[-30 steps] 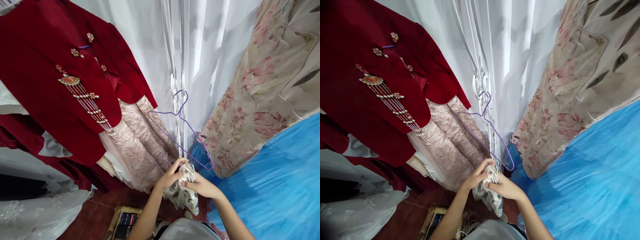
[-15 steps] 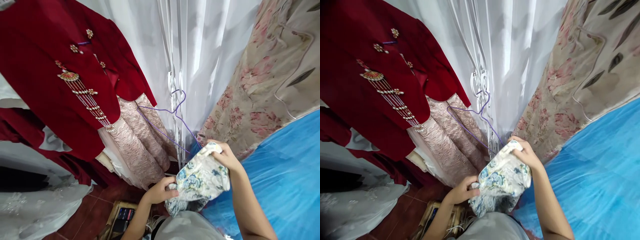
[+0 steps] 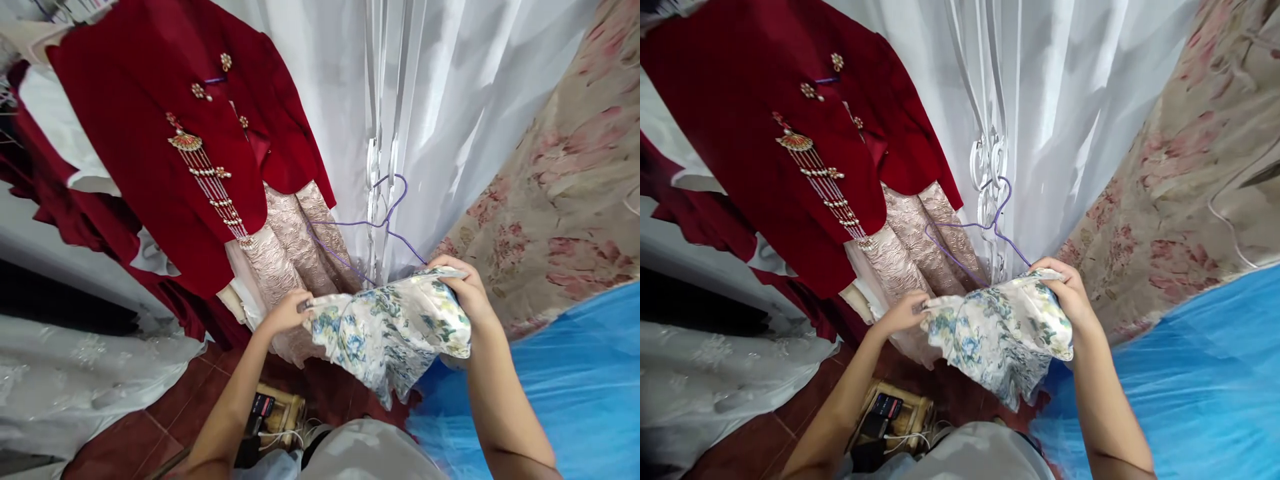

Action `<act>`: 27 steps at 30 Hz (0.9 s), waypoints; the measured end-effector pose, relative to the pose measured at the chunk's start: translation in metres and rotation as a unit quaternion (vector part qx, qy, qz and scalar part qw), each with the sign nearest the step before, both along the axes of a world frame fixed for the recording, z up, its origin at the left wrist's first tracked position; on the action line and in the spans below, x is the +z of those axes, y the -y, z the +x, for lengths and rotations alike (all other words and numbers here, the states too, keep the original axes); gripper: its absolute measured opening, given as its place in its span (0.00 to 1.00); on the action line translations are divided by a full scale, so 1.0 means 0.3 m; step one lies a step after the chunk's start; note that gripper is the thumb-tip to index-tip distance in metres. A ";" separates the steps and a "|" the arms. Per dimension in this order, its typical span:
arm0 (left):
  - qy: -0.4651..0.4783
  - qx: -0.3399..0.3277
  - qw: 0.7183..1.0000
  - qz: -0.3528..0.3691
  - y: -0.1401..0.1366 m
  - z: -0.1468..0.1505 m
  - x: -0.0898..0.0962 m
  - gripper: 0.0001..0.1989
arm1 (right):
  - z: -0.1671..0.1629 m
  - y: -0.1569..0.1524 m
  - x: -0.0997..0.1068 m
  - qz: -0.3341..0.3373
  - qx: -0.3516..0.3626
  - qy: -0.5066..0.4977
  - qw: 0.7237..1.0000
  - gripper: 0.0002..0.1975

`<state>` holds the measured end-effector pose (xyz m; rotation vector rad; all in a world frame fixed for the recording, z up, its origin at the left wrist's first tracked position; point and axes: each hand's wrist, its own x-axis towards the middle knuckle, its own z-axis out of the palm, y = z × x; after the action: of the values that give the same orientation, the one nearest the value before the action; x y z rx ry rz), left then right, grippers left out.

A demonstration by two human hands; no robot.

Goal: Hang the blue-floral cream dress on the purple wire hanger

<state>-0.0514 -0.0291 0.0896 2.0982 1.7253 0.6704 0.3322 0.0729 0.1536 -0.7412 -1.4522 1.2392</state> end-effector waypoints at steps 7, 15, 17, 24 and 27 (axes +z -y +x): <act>-0.031 0.054 0.983 0.172 -0.345 -0.157 0.195 0.04 | 0.002 0.024 0.053 -0.054 0.016 -0.002 0.998 0.10; 0.234 -0.143 0.944 0.185 -0.477 0.083 0.446 0.18 | 0.021 -0.014 0.008 -0.077 -0.017 -0.041 0.996 0.13; 0.224 -0.168 0.944 0.177 -0.440 0.139 0.435 0.26 | 0.034 -0.015 -0.013 -0.078 -0.018 -0.039 0.996 0.15; 0.114 -0.060 0.971 0.199 -0.387 0.133 0.325 0.14 | 0.077 0.039 -0.094 -0.012 -0.224 0.022 0.974 0.18; 0.099 -0.056 0.957 0.267 -0.369 0.142 0.327 0.11 | 0.079 0.056 -0.090 -0.010 -0.259 0.043 0.965 0.21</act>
<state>-0.0088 0.0815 0.1877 2.3402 1.4099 1.3850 0.3559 0.0561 0.1265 -1.1155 -1.2053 0.8245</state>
